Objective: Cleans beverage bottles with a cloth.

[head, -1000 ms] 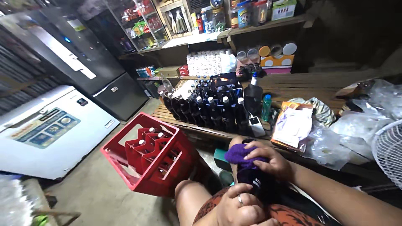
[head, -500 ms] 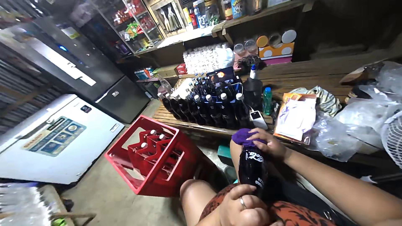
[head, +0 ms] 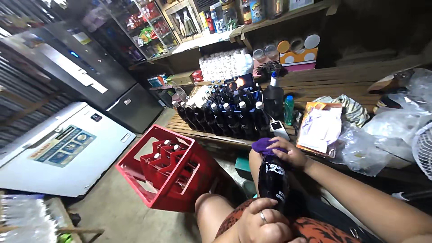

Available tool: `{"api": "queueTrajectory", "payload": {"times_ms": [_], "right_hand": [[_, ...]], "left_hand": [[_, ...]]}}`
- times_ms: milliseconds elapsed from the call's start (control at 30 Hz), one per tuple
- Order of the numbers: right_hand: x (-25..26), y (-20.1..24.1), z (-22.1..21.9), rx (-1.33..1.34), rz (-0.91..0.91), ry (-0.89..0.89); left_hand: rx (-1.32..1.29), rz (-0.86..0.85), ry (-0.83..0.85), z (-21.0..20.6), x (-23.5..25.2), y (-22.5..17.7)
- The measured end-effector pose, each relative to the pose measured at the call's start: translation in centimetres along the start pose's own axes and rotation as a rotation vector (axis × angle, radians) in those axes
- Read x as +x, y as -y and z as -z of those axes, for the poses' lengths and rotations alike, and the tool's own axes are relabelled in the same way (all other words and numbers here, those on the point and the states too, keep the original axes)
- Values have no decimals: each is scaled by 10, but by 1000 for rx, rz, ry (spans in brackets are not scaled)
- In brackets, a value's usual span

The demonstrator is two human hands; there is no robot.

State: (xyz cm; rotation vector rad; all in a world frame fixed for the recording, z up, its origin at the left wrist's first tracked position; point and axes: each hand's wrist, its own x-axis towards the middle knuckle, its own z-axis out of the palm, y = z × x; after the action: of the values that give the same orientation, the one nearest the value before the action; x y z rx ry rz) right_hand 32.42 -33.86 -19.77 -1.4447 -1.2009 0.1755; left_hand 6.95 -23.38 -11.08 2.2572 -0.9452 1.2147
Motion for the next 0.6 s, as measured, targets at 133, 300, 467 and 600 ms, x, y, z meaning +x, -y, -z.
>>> {"api": "queueTrajectory", "payload": {"times_ms": [133, 300, 467, 600], "right_hand": [[0, 1, -1, 7, -28, -28], [0, 1, -1, 5, -103, -57], [-3, -6, -1, 1, -129, -85], [-6, -5, -4, -65, -88, -109]], "left_hand": [[-11, 6, -6, 0, -2, -1], [-21, 1, -14, 0, -2, 0], [-31, 4, -12, 0, -3, 0], [-40, 4, -5, 1, -3, -1]]}}
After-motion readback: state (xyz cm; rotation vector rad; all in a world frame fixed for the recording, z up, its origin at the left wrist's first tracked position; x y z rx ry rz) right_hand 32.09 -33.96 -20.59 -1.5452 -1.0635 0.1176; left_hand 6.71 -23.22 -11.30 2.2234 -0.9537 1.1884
